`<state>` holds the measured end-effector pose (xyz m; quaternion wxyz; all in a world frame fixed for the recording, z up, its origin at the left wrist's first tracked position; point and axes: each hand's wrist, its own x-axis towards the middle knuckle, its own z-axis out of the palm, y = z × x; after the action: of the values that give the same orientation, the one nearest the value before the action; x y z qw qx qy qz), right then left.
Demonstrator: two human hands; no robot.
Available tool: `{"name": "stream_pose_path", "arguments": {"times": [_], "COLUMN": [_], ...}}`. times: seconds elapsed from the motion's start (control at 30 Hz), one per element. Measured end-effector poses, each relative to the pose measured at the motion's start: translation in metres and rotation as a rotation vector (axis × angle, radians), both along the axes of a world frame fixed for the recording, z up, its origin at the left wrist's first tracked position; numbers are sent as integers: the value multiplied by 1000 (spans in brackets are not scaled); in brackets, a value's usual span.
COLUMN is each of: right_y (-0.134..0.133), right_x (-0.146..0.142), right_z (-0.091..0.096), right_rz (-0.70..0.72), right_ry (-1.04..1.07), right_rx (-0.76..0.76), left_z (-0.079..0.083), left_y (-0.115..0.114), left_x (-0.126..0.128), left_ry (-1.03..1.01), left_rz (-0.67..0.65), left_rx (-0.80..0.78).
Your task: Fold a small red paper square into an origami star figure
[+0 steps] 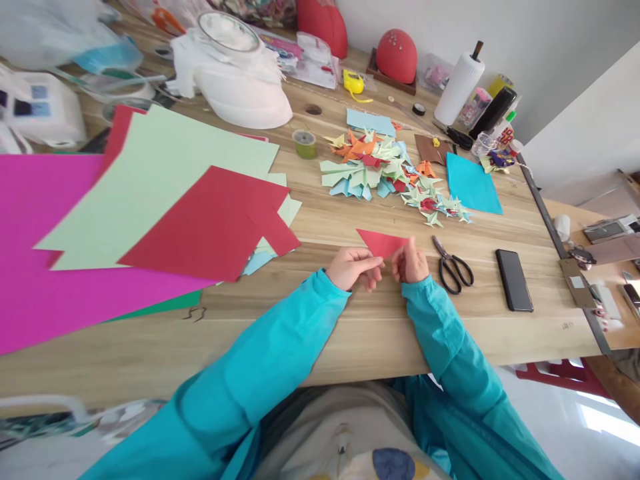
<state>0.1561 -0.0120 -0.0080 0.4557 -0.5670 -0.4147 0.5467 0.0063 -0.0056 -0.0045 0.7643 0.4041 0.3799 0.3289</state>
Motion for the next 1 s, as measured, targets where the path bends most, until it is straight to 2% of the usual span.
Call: {"name": "stream_pose_path", "arguments": {"times": [0.1,0.23,0.33,0.5,0.6,0.77,1.0], "right_y": [-4,-4,-5,-8,-9,-8,-8], "right_x": [-6,-7,-8,-8,-7,-6,-10], "right_z": [0,2,4,3,-1,-3,0], "right_rz": [65,36,56,261,301,283,152], "right_ry": [-65,-42,-41,40,103,115,36], "right_rx": [30,2,0,22,4,11,73], "left_z": [2,3,1,-1,-1,0,2], "left_y": [-1,-1,0,2,4,3,0], "left_x": [2,3,2,0,-2,-2,3], "left_ry": [48,79,40,-7,-12,-6,115], "left_rz": [-43,36,72,95,90,103,218], "left_rx": [35,114,103,39,36,72,269]}}
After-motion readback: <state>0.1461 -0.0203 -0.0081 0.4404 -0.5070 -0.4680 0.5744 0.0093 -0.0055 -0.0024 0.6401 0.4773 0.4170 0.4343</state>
